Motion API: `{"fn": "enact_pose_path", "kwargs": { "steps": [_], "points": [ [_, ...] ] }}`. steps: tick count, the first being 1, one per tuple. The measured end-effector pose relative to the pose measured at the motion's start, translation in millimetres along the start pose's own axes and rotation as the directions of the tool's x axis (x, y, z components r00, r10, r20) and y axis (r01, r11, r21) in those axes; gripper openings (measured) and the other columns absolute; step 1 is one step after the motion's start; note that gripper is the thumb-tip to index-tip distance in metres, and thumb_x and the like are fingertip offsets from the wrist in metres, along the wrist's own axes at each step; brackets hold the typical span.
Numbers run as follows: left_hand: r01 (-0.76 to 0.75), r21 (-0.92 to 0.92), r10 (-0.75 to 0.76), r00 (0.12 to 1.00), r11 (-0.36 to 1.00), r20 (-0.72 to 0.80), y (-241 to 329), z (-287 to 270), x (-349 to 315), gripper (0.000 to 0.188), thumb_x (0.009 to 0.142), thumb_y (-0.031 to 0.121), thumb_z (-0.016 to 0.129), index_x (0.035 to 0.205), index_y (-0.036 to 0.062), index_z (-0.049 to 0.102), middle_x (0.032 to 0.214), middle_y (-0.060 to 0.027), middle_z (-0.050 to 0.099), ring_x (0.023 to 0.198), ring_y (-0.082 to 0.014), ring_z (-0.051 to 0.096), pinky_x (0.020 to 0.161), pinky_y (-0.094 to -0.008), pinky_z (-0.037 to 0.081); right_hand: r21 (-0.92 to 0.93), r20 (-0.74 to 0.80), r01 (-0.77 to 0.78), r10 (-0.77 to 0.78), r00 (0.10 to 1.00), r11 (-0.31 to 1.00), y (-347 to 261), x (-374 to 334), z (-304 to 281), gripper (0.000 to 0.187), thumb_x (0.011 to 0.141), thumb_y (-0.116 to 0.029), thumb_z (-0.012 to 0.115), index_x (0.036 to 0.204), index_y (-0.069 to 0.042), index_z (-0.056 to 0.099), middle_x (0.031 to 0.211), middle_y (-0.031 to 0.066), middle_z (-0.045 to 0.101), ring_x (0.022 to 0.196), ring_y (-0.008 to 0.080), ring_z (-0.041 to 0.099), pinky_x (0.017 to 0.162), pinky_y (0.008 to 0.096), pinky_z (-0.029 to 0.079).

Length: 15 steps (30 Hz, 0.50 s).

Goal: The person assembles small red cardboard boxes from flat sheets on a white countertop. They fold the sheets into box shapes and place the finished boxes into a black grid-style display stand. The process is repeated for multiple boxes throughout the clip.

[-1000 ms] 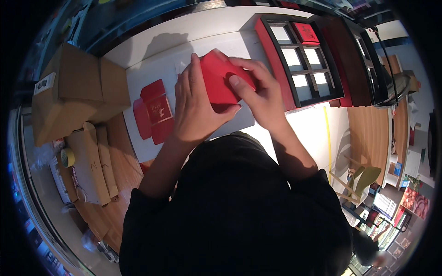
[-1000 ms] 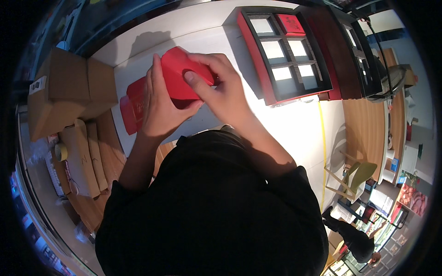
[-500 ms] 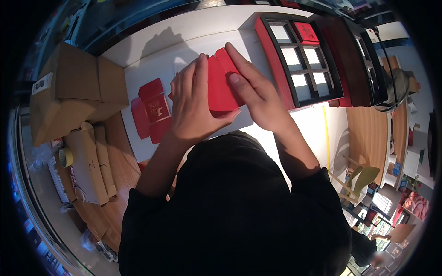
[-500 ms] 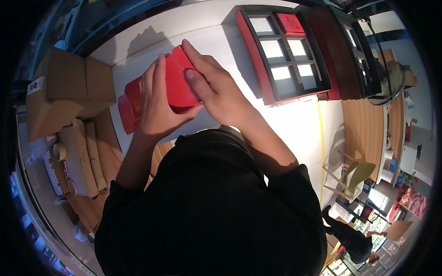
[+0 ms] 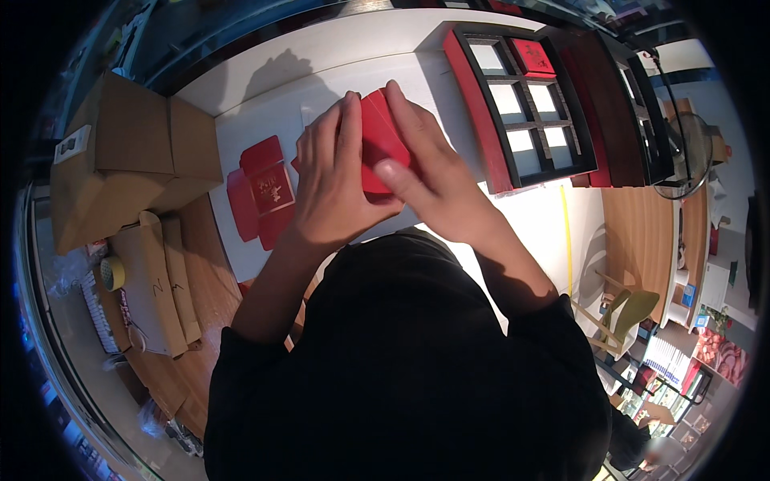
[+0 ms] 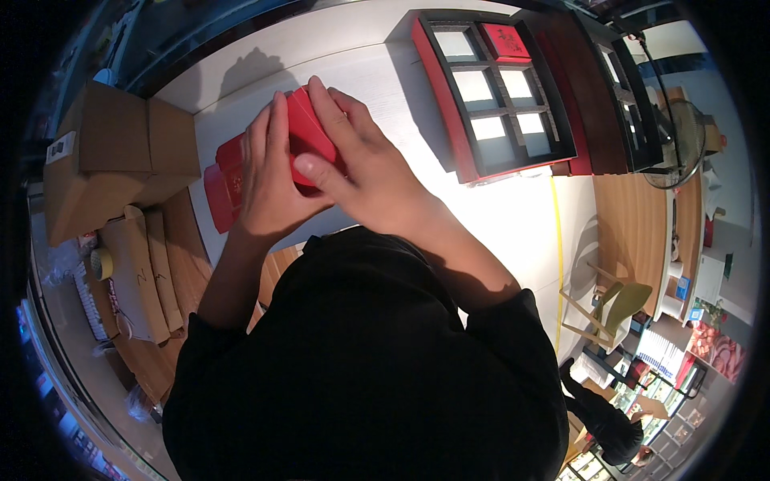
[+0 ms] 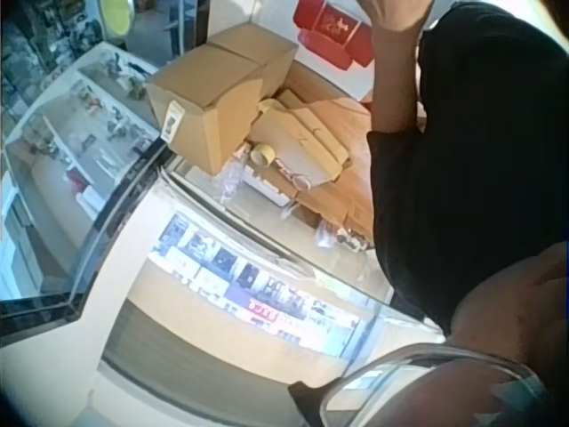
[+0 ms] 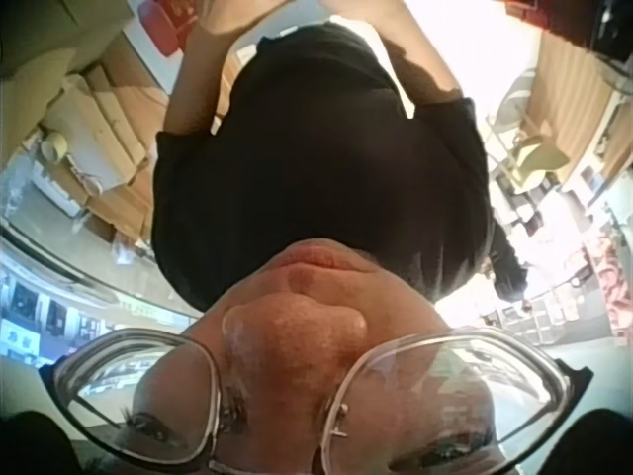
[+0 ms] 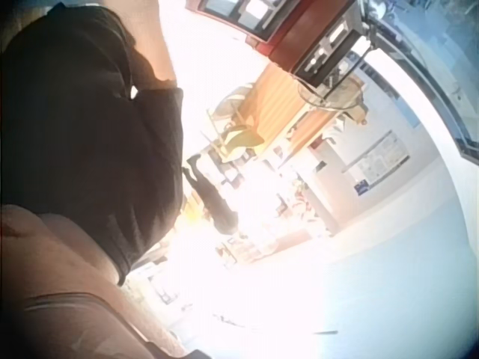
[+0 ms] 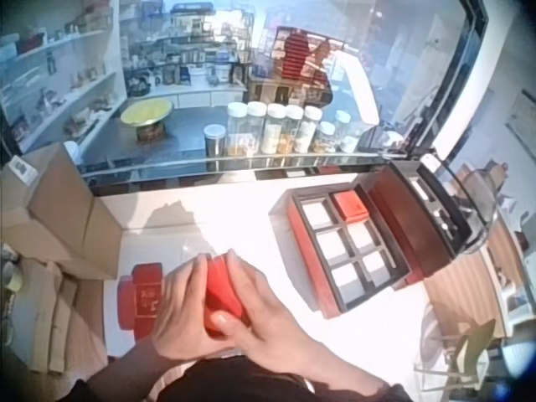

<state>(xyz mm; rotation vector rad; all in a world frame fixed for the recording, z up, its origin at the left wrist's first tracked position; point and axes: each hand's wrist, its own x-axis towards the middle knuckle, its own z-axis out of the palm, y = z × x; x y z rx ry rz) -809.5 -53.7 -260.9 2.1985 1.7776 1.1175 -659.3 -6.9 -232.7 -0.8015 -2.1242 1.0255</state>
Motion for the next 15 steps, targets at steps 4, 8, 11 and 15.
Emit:
{"fn": "enact_pose_path", "kwargs": {
  "steps": [4, 8, 11, 15],
  "points": [
    [0.057, -0.032, -0.055, 0.996, 0.998, 0.063, 1, 2, -3, 0.111, 0.060, 0.030, 0.083, 0.140, -0.0014, 0.013, 0.135, -0.0243, 0.024, 0.123, -0.0412, 0.031, 0.100, -0.0528, 0.029, -0.169, -0.063, 0.079, -0.091, 0.994, 0.982, 10, -1, 9, 0.054, 0.091, -0.021, 0.053, 0.138, -0.004, 0.033, 0.128, 0.0285, 0.039, 0.108, 0.0440, 0.051, 0.088, 0.0414, 0.047],
    [0.029, -0.025, -0.028, 0.998, 0.999, 0.048, 0, 3, -4, 0.112, 0.060, 0.029, 0.083, 0.141, -0.0003, 0.012, 0.135, -0.0242, 0.024, 0.123, -0.0413, 0.031, 0.099, -0.0529, 0.030, -0.207, -0.050, 0.100, -0.113, 0.992, 0.973, 10, -1, 8, 0.052, 0.089, -0.017, 0.054, 0.136, -0.003, 0.036, 0.129, 0.0286, 0.040, 0.110, 0.0441, 0.050, 0.088, 0.0415, 0.047],
    [0.026, -0.050, -0.024, 0.999, 0.998, 0.037, -1, 2, -2, 0.107, 0.063, 0.026, 0.080, 0.142, 0.0027, 0.011, 0.136, -0.0232, 0.025, 0.123, -0.0400, 0.033, 0.098, -0.0515, 0.033, -0.033, -0.047, 0.096, -0.097, 0.994, 0.995, 13, -3, 5, 0.054, 0.088, -0.016, 0.055, 0.137, -0.003, 0.035, 0.134, 0.0258, 0.037, 0.116, 0.0398, 0.047, 0.092, 0.0401, 0.044],
    [0.131, -0.754, -0.182, 0.983, 0.644, 0.015, -9, 2, -2, 0.100, 0.067, 0.025, 0.073, 0.143, 0.0089, 0.011, 0.133, -0.0186, 0.032, 0.121, -0.0311, 0.040, 0.093, -0.0417, 0.042, 0.563, -0.022, 0.034, -0.027, 0.999, 0.826, 20, -7, -15, 0.069, 0.085, -0.019, 0.061, 0.142, -0.005, 0.024, 0.142, 0.0206, 0.030, 0.128, 0.0321, 0.037, 0.102, 0.0401, 0.034]
  ]
}}
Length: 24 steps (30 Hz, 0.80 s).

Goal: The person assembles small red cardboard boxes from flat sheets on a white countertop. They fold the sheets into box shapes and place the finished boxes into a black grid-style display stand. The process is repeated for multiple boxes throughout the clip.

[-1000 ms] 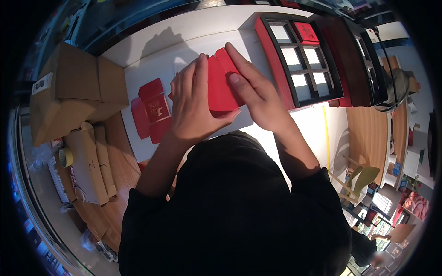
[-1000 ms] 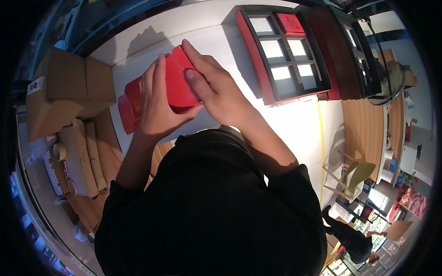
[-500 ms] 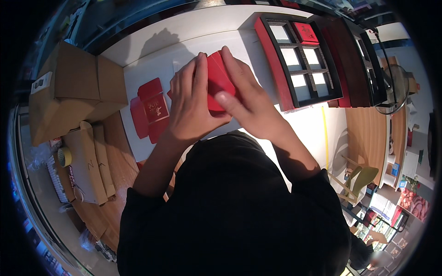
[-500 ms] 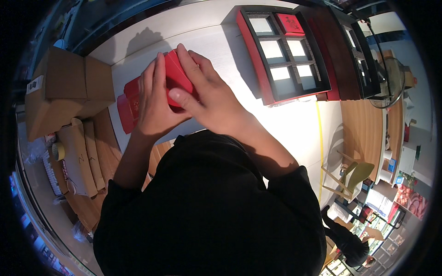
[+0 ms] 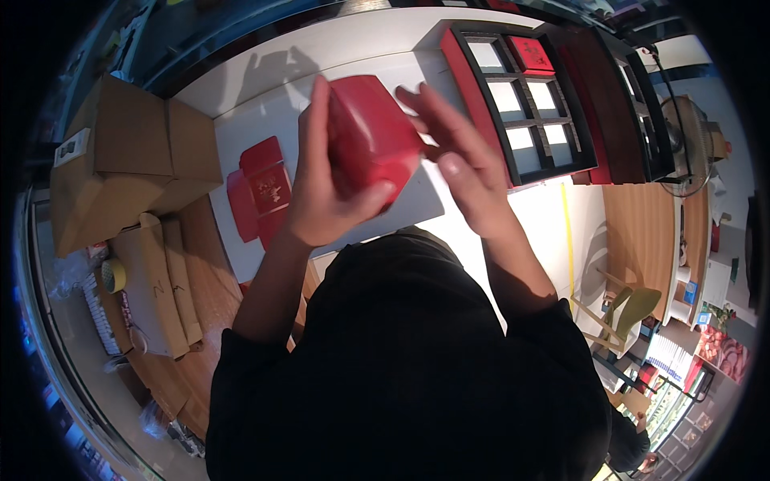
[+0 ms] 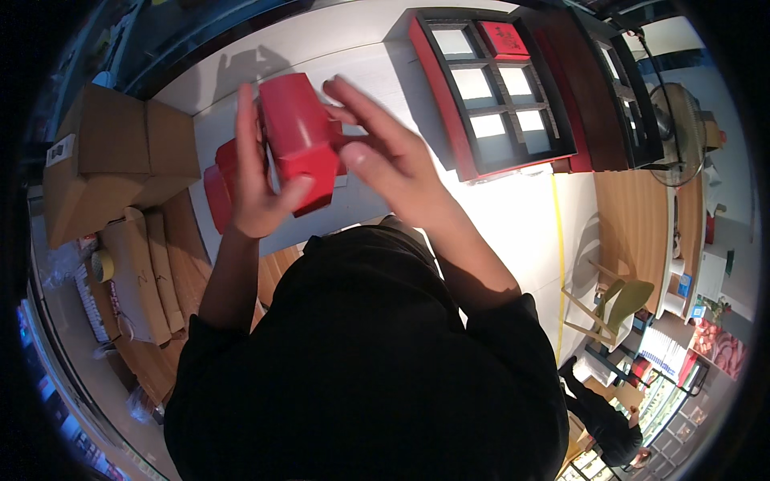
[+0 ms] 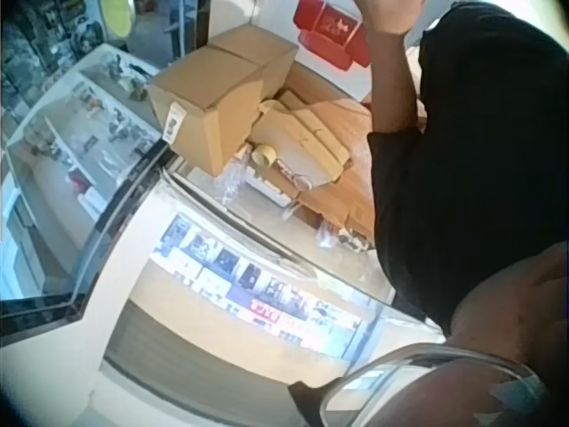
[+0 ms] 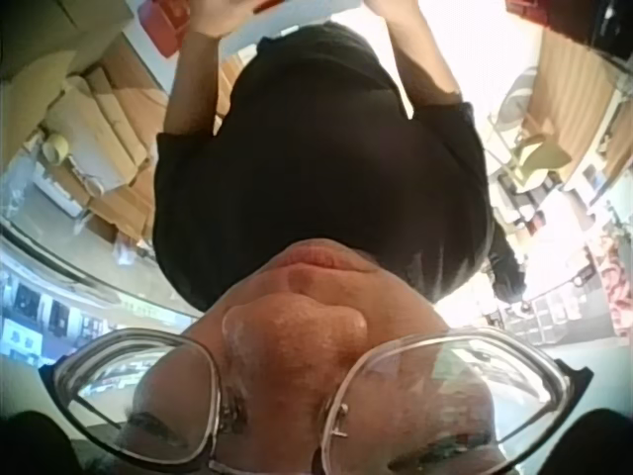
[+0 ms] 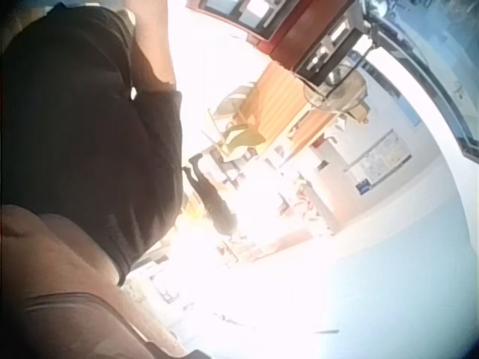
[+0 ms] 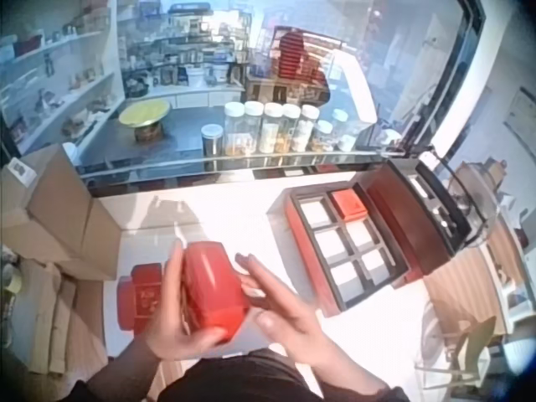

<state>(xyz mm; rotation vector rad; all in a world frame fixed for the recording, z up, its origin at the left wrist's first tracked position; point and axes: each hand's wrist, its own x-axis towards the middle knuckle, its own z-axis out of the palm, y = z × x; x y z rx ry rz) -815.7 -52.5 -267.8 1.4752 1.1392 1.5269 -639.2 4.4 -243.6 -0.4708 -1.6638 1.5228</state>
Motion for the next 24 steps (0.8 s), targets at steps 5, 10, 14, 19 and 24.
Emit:
{"fn": "enact_pose_path", "kwargs": {
  "steps": [5, 10, 14, 19, 24],
  "points": [
    [0.067, -0.641, -0.112, 0.993, 0.765, -0.030, 7, 7, 8, 0.079, 0.079, 0.042, 0.055, 0.141, 0.0100, 0.016, 0.128, -0.0133, 0.043, 0.114, -0.0247, 0.049, 0.092, -0.0382, 0.044, 0.019, 0.160, -0.278, 0.272, 0.949, 0.960, 17, -13, 6, 0.102, 0.075, -0.034, 0.072, 0.145, -0.004, 0.004, 0.144, 0.0181, 0.025, 0.131, 0.0304, 0.031, 0.105, 0.0429, 0.030],
    [0.265, -0.718, -0.346, 0.938, 0.644, 0.036, -19, -7, 1, 0.052, 0.090, 0.037, 0.040, 0.130, 0.0044, 0.035, 0.121, -0.0123, 0.049, 0.110, -0.0216, 0.050, 0.092, -0.0353, 0.041, 0.036, -0.172, -0.262, 0.264, 0.949, 0.964, 20, -13, 18, 0.068, 0.081, -0.013, 0.068, 0.137, 0.000, 0.032, 0.113, 0.0109, 0.054, 0.097, 0.0177, 0.055, 0.079, 0.0305, 0.049],
    [0.268, -0.685, -0.398, 0.917, 0.677, -0.034, -20, -4, 5, 0.047, 0.090, 0.032, 0.036, 0.124, 0.0005, 0.044, 0.119, -0.0113, 0.053, 0.108, -0.0219, 0.050, 0.094, -0.0341, 0.038, 0.045, -0.224, -0.249, 0.252, 0.941, 0.968, 29, -13, 9, 0.060, 0.080, -0.008, 0.067, 0.133, -0.002, 0.039, 0.113, 0.0103, 0.054, 0.100, 0.0169, 0.055, 0.083, 0.0315, 0.048],
    [0.175, -0.864, -0.339, 0.941, 0.471, 0.005, -38, 0, 5, 0.041, 0.088, 0.025, 0.032, 0.122, 0.0031, 0.042, 0.128, -0.0191, 0.047, 0.117, -0.0259, 0.047, 0.099, -0.0367, 0.036, 0.284, -0.260, -0.287, 0.361, 0.895, 0.915, 41, -21, 14, 0.056, 0.083, -0.011, 0.065, 0.133, -0.002, 0.040, 0.113, 0.0097, 0.055, 0.103, 0.0170, 0.054, 0.088, 0.0302, 0.044],
    [0.186, -0.700, -0.366, 0.924, 0.690, -0.116, -44, 5, 7, 0.041, 0.094, 0.035, 0.037, 0.116, 0.0021, 0.047, 0.116, -0.0143, 0.053, 0.106, -0.0219, 0.053, 0.093, -0.0336, 0.041, 0.295, -0.271, -0.336, 0.416, 0.868, 0.894, 48, -31, 9, 0.055, 0.083, -0.012, 0.066, 0.131, -0.001, 0.041, 0.107, 0.0094, 0.056, 0.097, 0.0137, 0.054, 0.084, 0.0259, 0.043]
  ]
}}
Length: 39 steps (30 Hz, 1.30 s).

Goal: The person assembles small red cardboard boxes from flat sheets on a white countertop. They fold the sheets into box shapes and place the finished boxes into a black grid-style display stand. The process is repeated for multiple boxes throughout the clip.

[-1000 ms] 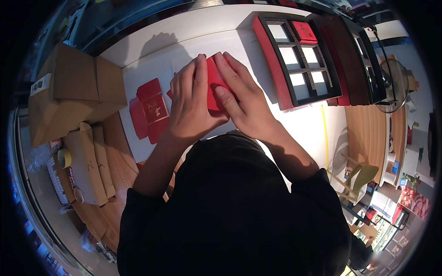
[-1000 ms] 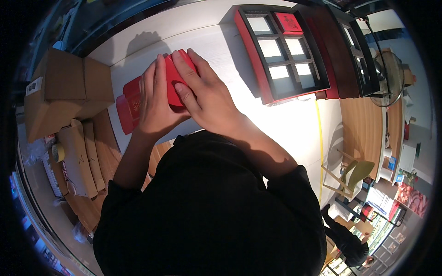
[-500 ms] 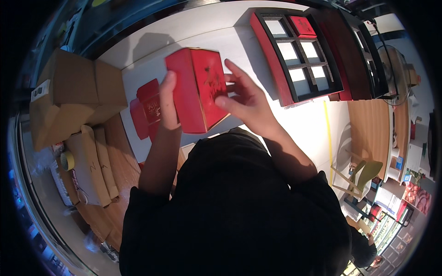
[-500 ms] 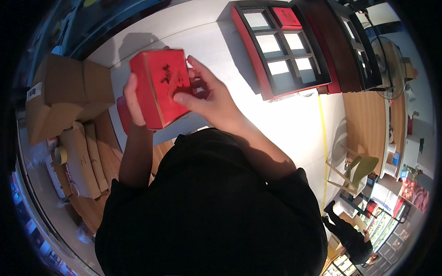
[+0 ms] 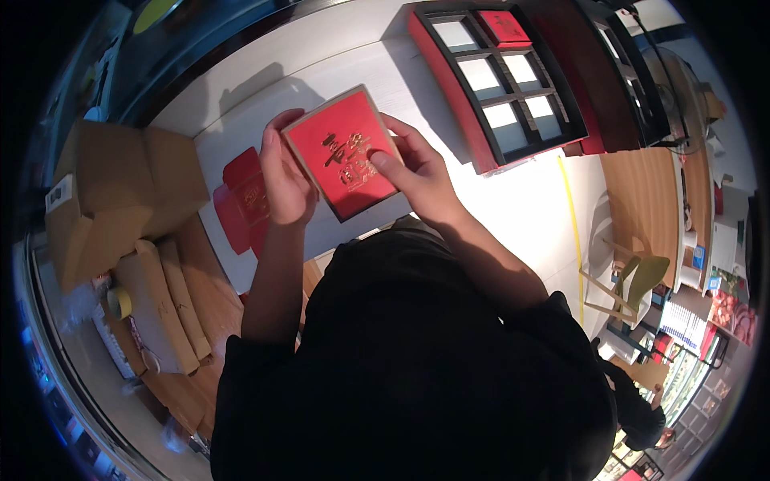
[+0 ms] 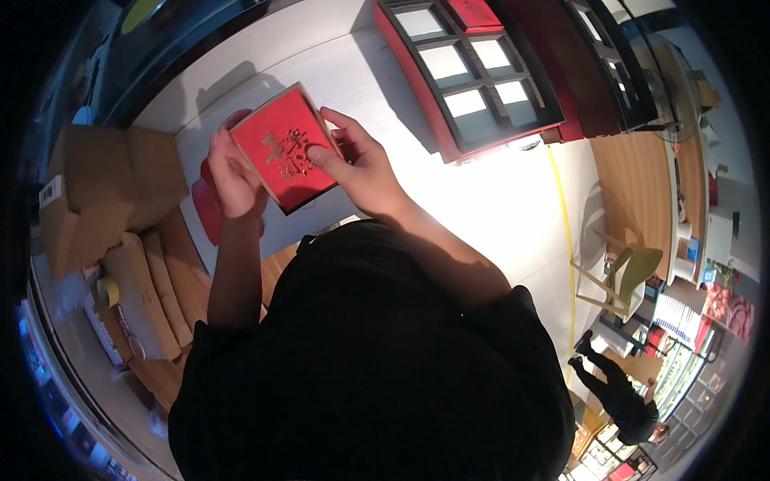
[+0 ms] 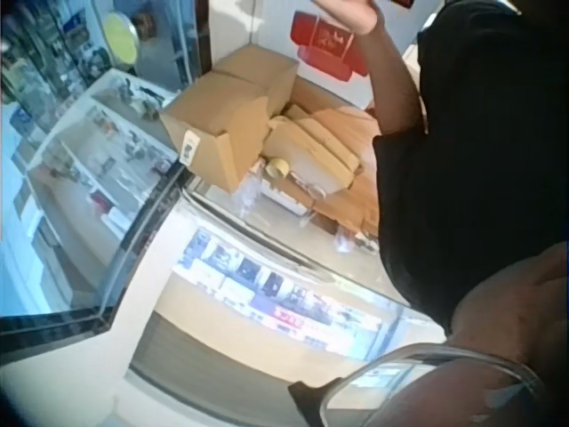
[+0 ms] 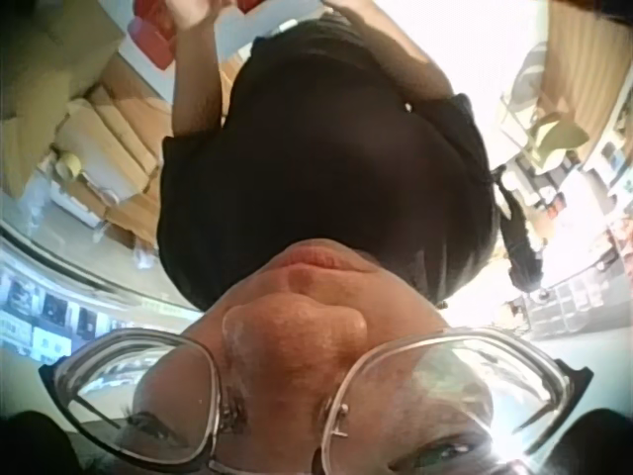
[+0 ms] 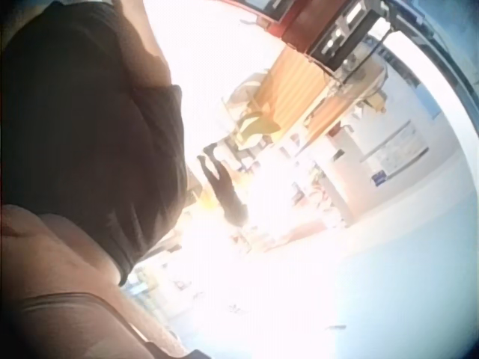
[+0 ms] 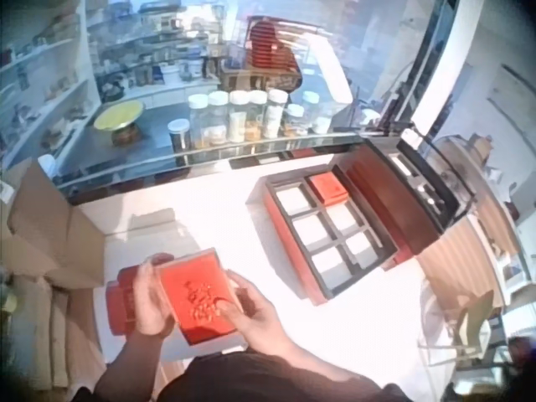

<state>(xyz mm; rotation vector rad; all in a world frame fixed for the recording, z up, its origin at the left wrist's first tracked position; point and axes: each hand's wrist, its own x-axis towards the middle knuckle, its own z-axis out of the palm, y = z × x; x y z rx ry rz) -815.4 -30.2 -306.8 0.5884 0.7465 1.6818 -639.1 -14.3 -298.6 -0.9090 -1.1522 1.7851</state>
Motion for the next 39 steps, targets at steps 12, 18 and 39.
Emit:
{"fn": "enact_pose_path", "kwargs": {
  "steps": [12, 18, 39],
  "points": [
    [-0.042, 0.303, 0.083, 0.989, 0.952, -0.125, -19, 21, 17, 0.034, 0.091, 0.020, 0.051, 0.117, -0.0014, 0.045, 0.111, -0.0126, 0.053, 0.098, -0.0184, 0.055, 0.083, -0.0307, 0.047, -0.017, -0.033, 0.062, -0.062, 0.998, 0.998, -9, -14, -35, 0.050, 0.085, -0.012, 0.064, 0.130, -0.002, 0.045, 0.108, 0.0067, 0.056, 0.088, 0.0129, 0.055, 0.077, 0.0272, 0.049],
    [-0.064, 0.396, 0.113, 0.988, 0.916, -0.103, -36, 50, 24, 0.040, 0.091, 0.019, 0.055, 0.120, -0.0043, 0.040, 0.114, -0.0148, 0.051, 0.100, -0.0207, 0.054, 0.086, -0.0321, 0.047, -0.625, -0.070, 0.293, -0.426, 0.902, 0.724, -19, -18, -65, 0.074, 0.073, -0.026, 0.074, 0.134, -0.006, 0.038, 0.132, 0.0229, 0.038, 0.117, 0.0342, 0.045, 0.096, 0.0401, 0.039],
    [0.141, 0.791, -0.390, 0.911, 0.596, 0.132, -132, 122, 38, 0.047, 0.091, 0.012, 0.048, 0.134, 0.0021, 0.032, 0.135, -0.0151, 0.037, 0.122, -0.0273, 0.041, 0.100, -0.0376, 0.035, -0.953, -0.292, -0.301, -0.387, 0.875, 0.037, -336, 111, -506, 0.071, 0.068, -0.037, 0.078, 0.128, -0.014, 0.050, 0.108, 0.0104, 0.062, 0.097, 0.0212, 0.060, 0.082, 0.0328, 0.049]
  ]
}}
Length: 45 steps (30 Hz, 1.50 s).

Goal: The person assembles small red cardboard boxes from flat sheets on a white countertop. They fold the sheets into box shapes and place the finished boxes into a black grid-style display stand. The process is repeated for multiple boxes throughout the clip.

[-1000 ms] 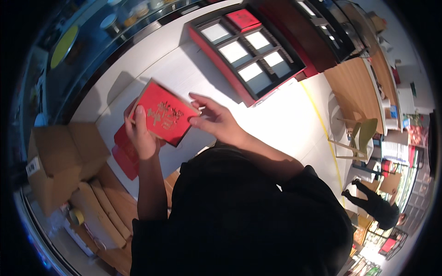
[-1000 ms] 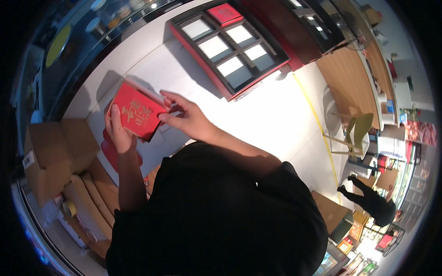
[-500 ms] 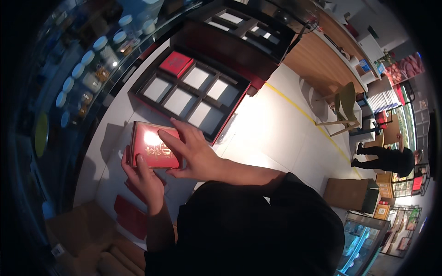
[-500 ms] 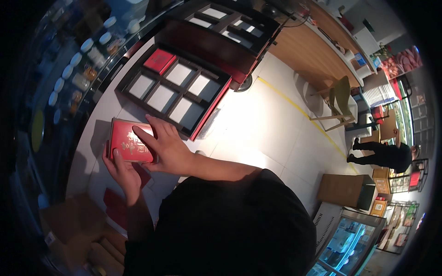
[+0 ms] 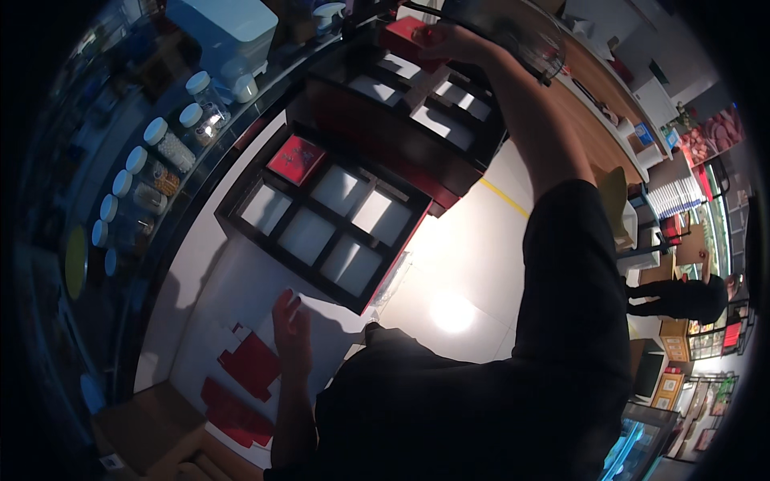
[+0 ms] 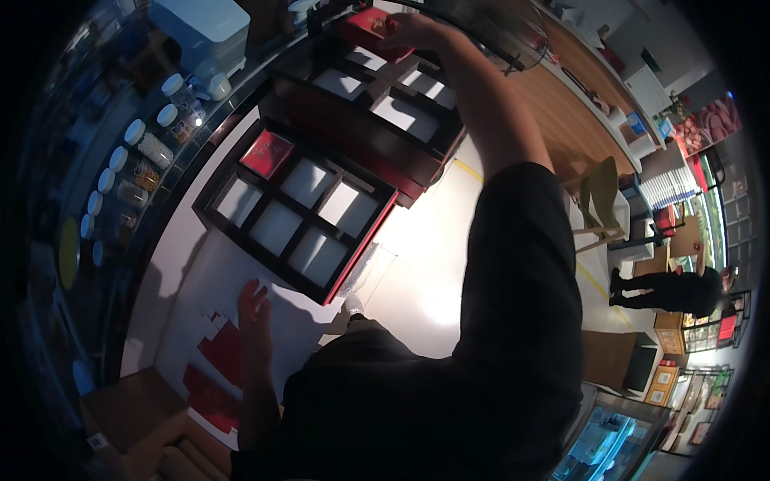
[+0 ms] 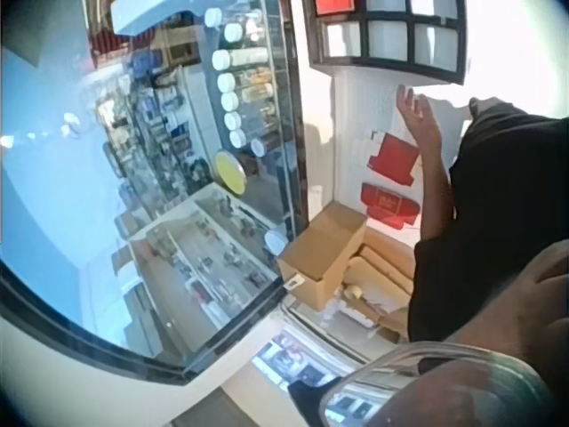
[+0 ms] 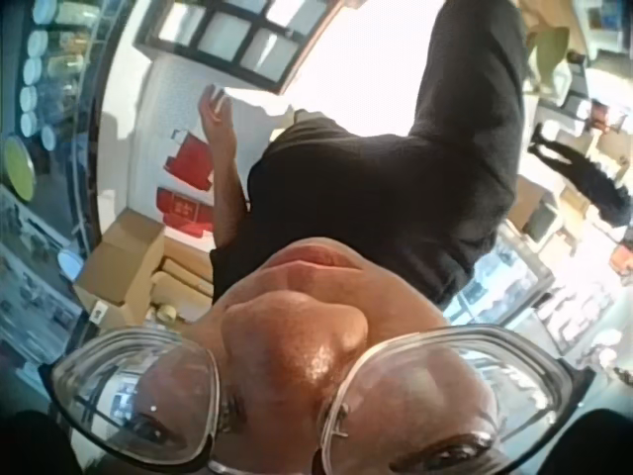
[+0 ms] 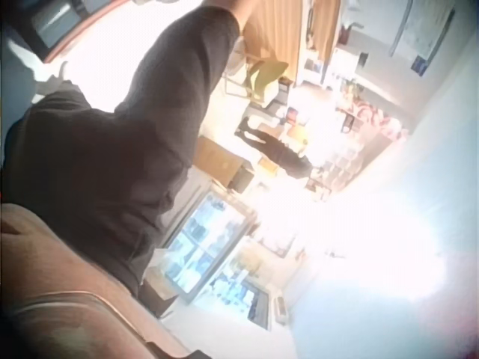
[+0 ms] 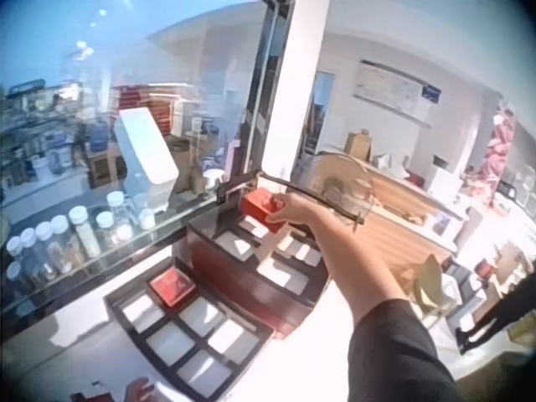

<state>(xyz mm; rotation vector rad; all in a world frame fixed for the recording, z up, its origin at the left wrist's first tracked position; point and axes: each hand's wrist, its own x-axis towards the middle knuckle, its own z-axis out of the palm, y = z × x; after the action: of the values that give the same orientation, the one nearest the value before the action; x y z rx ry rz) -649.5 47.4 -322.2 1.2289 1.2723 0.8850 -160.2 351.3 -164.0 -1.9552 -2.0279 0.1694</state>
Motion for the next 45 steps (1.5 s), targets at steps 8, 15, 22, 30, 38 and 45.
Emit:
{"fn": "enact_pose_path", "kwargs": {
  "steps": [8, 15, 22, 30, 38, 45],
  "points": [
    [0.207, -0.155, -0.214, 0.976, 0.966, -0.027, -50, 7, -5, 0.056, 0.088, 0.011, 0.055, 0.137, 0.0027, 0.028, 0.137, -0.0152, 0.033, 0.120, -0.0260, 0.043, 0.094, -0.0347, 0.041, -0.042, 0.170, -0.089, 0.095, 0.981, 0.995, 4, 41, 49, 0.078, 0.062, -0.038, 0.079, 0.130, -0.016, 0.048, 0.115, 0.0136, 0.059, 0.105, 0.0247, 0.057, 0.089, 0.0354, 0.046],
    [0.258, -0.158, -0.252, 0.966, 0.953, 0.055, -52, 24, 6, 0.066, 0.088, 0.016, 0.057, 0.141, 0.0037, 0.018, 0.138, -0.0173, 0.031, 0.119, -0.0262, 0.042, 0.094, -0.0357, 0.041, 0.021, 0.198, -0.040, 0.035, 0.980, 0.999, 18, 49, 52, 0.079, 0.059, -0.044, 0.080, 0.128, -0.020, 0.050, 0.116, 0.0138, 0.058, 0.105, 0.0276, 0.057, 0.088, 0.0370, 0.047],
    [0.162, -0.155, -0.144, 0.982, 0.974, 0.122, -61, 35, 10, 0.068, 0.088, 0.017, 0.057, 0.141, 0.0024, 0.016, 0.137, -0.0192, 0.032, 0.117, -0.0264, 0.044, 0.096, -0.0368, 0.040, 0.025, 0.199, -0.069, 0.062, 0.978, 0.997, -1, 37, 45, 0.080, 0.061, -0.048, 0.080, 0.127, -0.016, 0.050, 0.116, 0.0143, 0.058, 0.105, 0.0269, 0.057, 0.089, 0.0354, 0.046],
    [0.238, -0.202, -0.215, 0.968, 0.950, 0.130, -58, 36, 13, 0.071, 0.087, 0.018, 0.059, 0.140, 0.0020, 0.016, 0.137, -0.0190, 0.033, 0.116, -0.0257, 0.044, 0.094, -0.0364, 0.042, 0.123, 0.144, -0.092, 0.074, 0.987, 0.988, 7, 32, 55, 0.082, 0.063, -0.049, 0.079, 0.131, -0.016, 0.047, 0.123, 0.0137, 0.053, 0.113, 0.0273, 0.052, 0.095, 0.0364, 0.043],
    [0.282, -0.216, -0.255, 0.956, 0.935, 0.146, -45, 37, 14, 0.071, 0.086, 0.016, 0.059, 0.140, 0.0010, 0.016, 0.136, -0.0183, 0.034, 0.115, -0.0255, 0.045, 0.093, -0.0359, 0.042, 0.012, 0.186, -0.116, 0.112, 0.976, 0.993, 18, 35, 65, 0.097, 0.057, -0.061, 0.076, 0.136, -0.017, 0.040, 0.129, 0.0172, 0.048, 0.119, 0.0317, 0.048, 0.099, 0.0381, 0.041],
    [0.286, -0.176, -0.267, 0.955, 0.942, 0.126, -35, 38, 12, 0.069, 0.086, 0.014, 0.058, 0.140, 0.0007, 0.017, 0.136, -0.0166, 0.035, 0.114, -0.0256, 0.046, 0.094, -0.0357, 0.041, -0.111, 0.240, -0.069, 0.094, 0.966, 0.991, 1, 33, 56, 0.094, 0.059, -0.060, 0.075, 0.134, -0.014, 0.042, 0.127, 0.0161, 0.050, 0.118, 0.0314, 0.048, 0.098, 0.0395, 0.042]
  ]
}}
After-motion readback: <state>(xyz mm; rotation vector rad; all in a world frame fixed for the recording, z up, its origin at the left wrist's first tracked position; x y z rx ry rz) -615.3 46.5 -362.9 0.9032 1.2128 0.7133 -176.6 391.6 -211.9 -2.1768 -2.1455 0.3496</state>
